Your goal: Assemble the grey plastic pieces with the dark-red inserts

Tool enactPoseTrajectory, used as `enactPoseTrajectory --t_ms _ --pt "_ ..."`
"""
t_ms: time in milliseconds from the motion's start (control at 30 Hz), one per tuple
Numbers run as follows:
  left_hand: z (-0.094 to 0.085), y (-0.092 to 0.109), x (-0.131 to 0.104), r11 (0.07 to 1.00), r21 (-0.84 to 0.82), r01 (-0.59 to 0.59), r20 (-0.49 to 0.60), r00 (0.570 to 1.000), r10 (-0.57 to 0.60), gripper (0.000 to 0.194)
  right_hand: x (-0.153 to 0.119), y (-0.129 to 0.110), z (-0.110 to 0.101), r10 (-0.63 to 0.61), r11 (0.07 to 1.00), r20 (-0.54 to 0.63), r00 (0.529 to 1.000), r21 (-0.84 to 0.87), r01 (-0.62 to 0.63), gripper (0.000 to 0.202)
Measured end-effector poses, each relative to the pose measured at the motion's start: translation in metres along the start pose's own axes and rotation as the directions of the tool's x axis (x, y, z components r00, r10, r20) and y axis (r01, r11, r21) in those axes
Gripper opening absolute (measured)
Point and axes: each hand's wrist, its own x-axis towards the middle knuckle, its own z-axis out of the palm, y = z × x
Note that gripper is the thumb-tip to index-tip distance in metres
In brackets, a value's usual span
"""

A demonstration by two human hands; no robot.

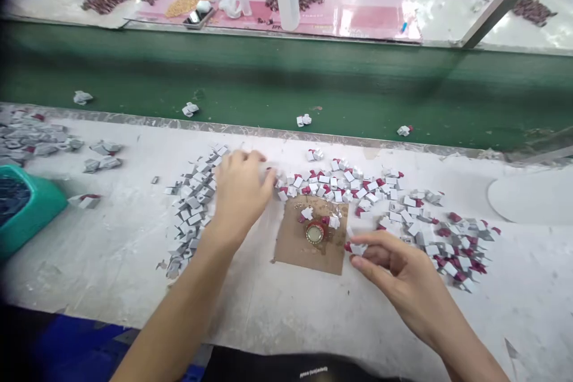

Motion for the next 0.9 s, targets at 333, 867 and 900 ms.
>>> enactPoseTrajectory --t_ms 333,867,900 --pt "-0.02 -0.047 -0.03 0.898 -0.367 0.242 -0.038 0.961 -0.274 0.021 -0.005 0.032 0.012 0.135 0.982 -0.02 0.991 0.139 -0.131 0.058" --pt "-0.005 -0.072 -0.039 0.981 0.043 0.187 -0.228 0.958 -0.173 0.018 -0.013 0.033 -0.003 -0.314 0.88 0.045 0.948 -0.361 0.308 0.023" --pt "-0.004 -0.071 -0.036 0.982 0.043 0.183 -0.227 0.959 -0.169 0.017 -0.013 0.032 -0.003 -0.318 0.879 0.037 0.947 -0.362 0.31 0.023"
